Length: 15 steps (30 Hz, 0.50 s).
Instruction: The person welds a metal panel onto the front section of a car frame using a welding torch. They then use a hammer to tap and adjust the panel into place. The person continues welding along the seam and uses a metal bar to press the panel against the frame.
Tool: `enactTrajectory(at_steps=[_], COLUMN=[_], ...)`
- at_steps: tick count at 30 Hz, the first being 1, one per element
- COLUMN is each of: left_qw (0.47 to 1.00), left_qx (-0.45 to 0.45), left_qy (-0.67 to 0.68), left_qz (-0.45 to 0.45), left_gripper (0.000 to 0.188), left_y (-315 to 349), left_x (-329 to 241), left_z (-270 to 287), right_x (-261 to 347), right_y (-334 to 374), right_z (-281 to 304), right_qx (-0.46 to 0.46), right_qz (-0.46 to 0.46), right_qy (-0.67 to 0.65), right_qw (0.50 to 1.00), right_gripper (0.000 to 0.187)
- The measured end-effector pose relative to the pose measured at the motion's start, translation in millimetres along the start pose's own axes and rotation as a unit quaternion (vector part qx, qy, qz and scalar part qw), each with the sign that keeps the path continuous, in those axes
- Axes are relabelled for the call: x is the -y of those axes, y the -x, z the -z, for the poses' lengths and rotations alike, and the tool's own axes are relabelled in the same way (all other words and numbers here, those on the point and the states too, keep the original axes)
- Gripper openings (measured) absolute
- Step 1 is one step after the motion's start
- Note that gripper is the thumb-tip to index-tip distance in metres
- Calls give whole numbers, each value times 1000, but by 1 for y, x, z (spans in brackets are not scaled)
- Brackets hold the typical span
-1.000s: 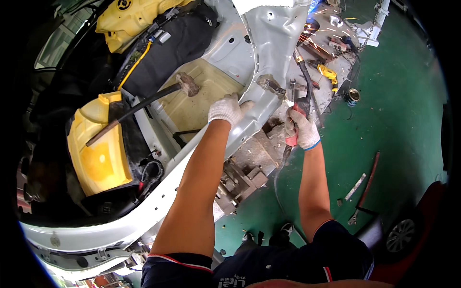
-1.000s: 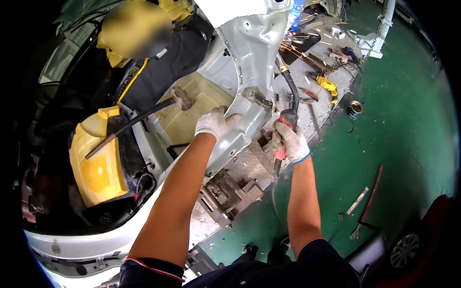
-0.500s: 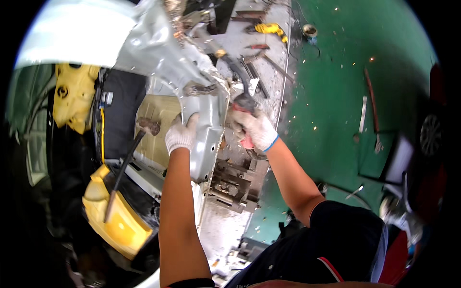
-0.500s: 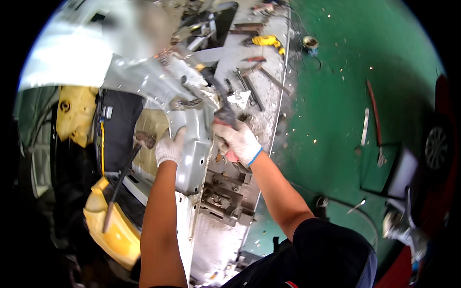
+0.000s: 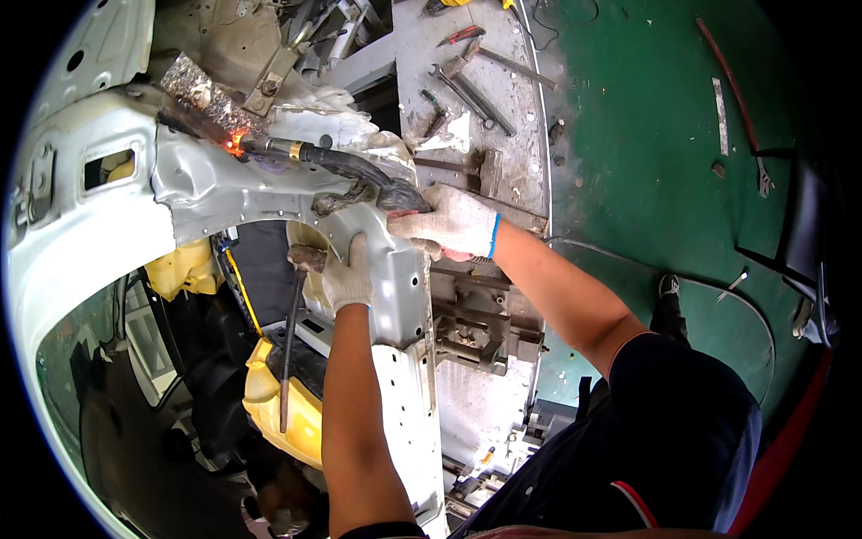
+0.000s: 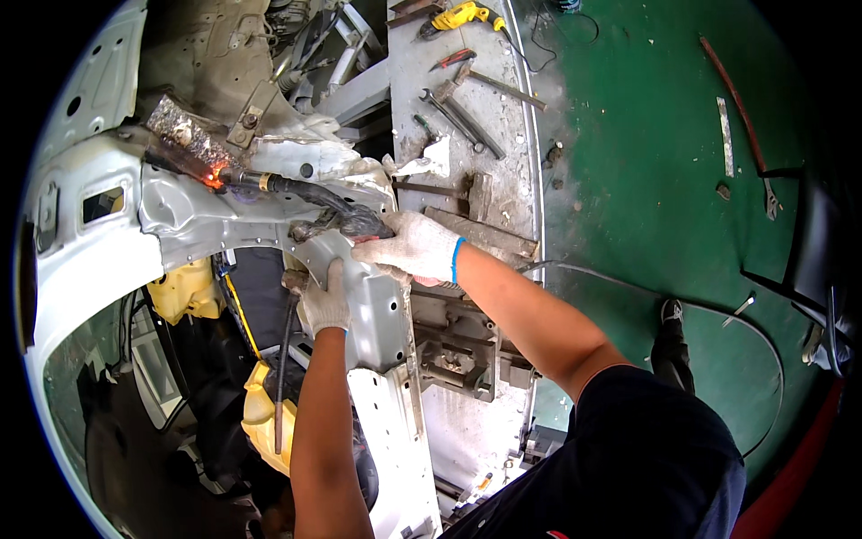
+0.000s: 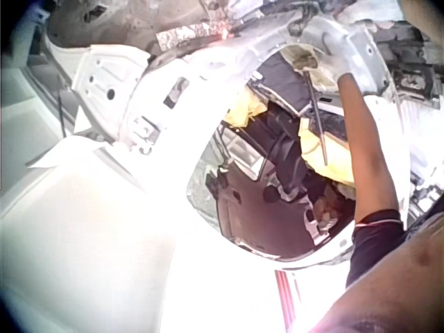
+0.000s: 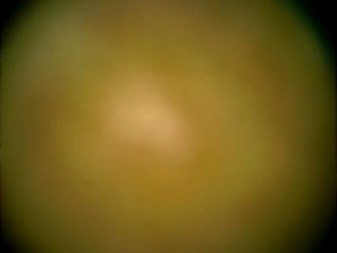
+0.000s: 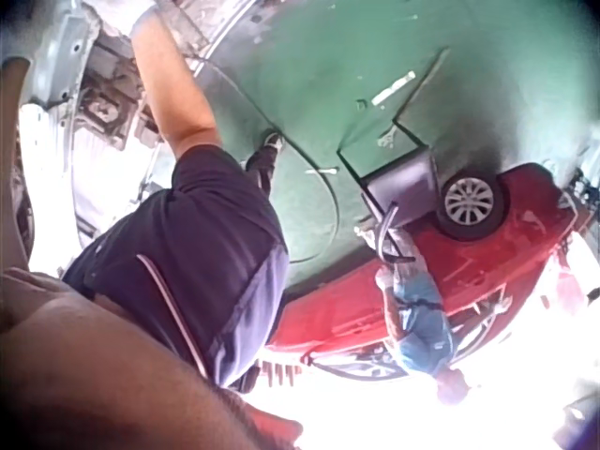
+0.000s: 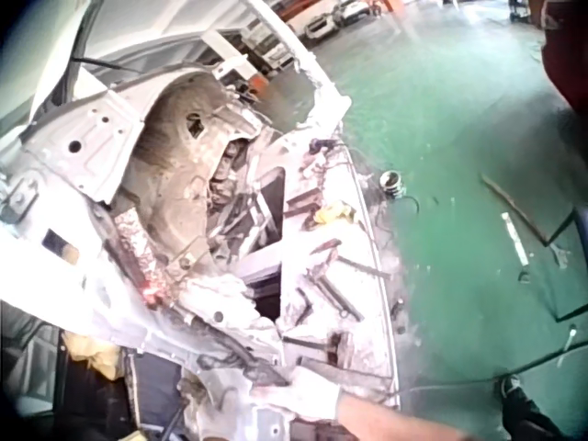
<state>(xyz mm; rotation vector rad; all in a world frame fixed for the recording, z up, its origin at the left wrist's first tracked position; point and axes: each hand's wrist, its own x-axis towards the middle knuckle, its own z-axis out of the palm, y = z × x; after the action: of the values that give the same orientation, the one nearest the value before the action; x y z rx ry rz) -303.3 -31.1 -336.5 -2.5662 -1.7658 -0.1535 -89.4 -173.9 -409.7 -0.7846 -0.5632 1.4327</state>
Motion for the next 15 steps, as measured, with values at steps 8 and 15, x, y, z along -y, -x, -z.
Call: enactTrajectory(at_steps=[8, 15], left_qw=[998, 999], left_qx=[39, 21], left_qy=[11, -10], left_qz=[55, 38], left_gripper=[83, 84], left_y=[5, 11], left_x=[-10, -19], left_z=[9, 12], right_x=[10, 29], right_y=[-4, -1], right_z=[11, 31], right_qx=[27, 53], right_qz=[-25, -4], right_qy=[-4, 31], right_qw=[999, 998], right_gripper=[35, 39])
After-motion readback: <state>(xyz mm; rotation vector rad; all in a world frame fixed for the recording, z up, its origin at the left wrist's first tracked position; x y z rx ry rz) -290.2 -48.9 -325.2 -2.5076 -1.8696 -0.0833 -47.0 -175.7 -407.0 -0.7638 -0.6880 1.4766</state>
